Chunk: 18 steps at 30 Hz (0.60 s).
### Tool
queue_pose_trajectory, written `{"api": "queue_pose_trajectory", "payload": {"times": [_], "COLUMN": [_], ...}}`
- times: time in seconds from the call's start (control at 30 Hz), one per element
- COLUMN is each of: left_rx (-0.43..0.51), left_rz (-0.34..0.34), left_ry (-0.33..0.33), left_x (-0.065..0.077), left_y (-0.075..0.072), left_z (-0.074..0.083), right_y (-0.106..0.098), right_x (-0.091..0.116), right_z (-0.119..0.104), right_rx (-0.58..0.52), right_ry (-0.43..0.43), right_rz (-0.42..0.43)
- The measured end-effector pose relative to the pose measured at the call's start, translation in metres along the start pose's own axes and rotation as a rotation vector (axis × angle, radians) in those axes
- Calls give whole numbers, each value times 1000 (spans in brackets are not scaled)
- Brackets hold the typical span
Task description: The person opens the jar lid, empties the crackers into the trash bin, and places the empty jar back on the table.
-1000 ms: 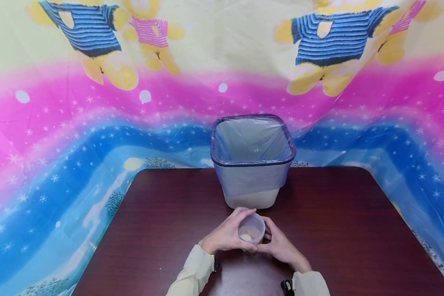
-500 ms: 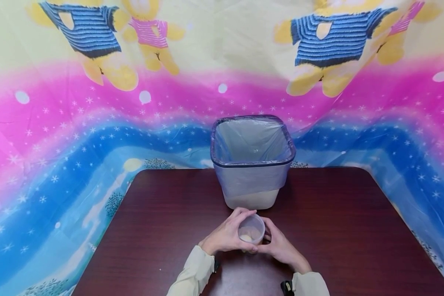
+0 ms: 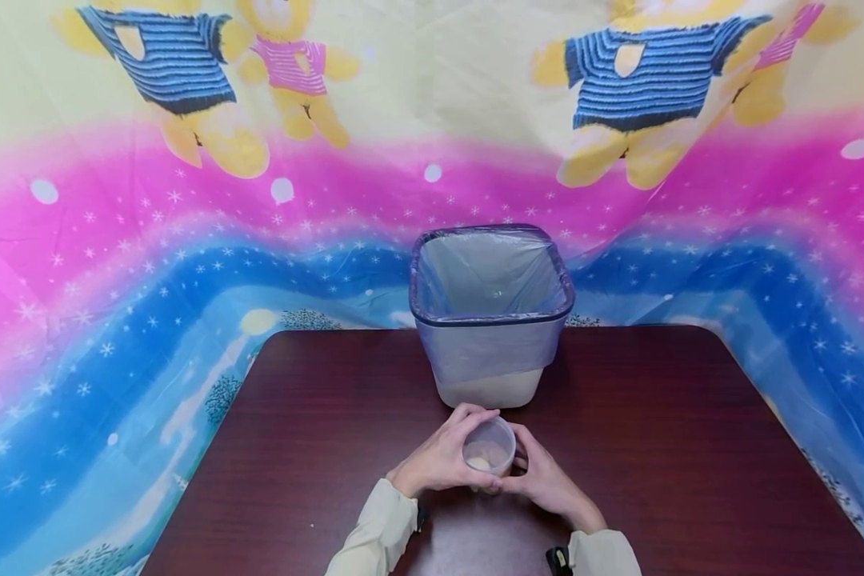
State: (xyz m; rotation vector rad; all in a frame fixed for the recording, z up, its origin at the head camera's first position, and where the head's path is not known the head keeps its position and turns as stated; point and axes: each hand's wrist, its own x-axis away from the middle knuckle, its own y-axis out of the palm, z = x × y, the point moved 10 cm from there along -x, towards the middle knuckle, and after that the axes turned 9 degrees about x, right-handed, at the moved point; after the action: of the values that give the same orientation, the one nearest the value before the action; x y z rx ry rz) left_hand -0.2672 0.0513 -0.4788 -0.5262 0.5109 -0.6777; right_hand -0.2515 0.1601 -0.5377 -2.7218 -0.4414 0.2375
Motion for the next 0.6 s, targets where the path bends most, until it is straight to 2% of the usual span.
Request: {"api": "queue_pose_trajectory", "payload": {"times": [0.6], "left_rx": [28], "left_rz": [20], "left_ry": [32], "left_x": [1], "left_y": [-2], "left_z": [0], "right_y": [2], "right_x": [1], "right_z": [3], "right_rx": [-31], "right_ry": [30], "right_rz": [2]}}
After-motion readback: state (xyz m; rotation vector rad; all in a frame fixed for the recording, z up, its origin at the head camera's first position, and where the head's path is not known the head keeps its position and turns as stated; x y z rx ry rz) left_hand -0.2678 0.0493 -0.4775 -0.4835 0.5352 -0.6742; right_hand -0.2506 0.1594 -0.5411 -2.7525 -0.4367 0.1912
